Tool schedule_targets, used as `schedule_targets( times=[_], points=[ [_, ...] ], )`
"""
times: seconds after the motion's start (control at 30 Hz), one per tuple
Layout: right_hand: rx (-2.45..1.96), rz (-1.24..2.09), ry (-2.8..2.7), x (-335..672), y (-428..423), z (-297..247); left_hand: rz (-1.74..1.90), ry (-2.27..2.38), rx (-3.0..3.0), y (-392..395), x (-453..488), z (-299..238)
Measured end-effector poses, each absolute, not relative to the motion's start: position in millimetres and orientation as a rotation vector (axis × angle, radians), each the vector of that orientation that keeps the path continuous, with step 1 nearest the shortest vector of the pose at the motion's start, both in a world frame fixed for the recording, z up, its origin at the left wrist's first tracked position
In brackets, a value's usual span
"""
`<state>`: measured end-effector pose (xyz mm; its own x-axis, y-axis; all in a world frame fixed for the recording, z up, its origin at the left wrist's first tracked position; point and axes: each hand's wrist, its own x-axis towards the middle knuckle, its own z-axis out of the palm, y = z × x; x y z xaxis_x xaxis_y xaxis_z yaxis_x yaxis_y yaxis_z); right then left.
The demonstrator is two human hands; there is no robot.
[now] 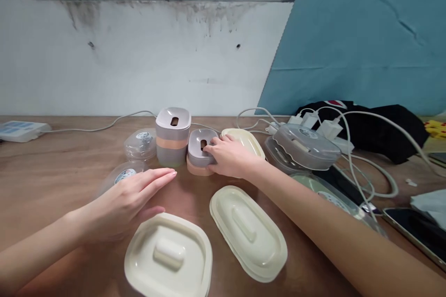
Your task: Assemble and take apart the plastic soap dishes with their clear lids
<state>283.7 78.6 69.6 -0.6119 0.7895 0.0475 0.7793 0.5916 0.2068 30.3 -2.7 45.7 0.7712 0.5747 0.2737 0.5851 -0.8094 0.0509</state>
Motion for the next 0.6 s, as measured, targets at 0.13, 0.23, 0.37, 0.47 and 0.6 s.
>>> schedule_targets(
  times=[0.13, 0.23, 0.37, 0.47, 0.6],
  points=[
    [1.287, 0.301, 2.82, 285.7, 78.8, 60.7, -0.371, -0.984, -3.02, -5.0, 34.3, 49.8],
    [1.301, 0.324, 2.847, 287.1, 70.6, 59.9, -0.211, -0.968, -3.177, -11.5, 37.1, 54.6],
    [1.46, 0.423, 2.912, 301.8, 56.2, 63.0, 0.051, -0.958, -3.29, -24.8, 40.9, 57.2],
    [1.683, 0.457, 2.963, 323.8, 44.6, 64.7, 0.114, -0.973, -3.281, -33.4, 44.7, 57.7],
    [1.793, 0.232, 3.071, 344.1, 13.9, 67.2, 0.08, -0.943, -3.274, -37.0, 50.9, 65.0]
  ],
)
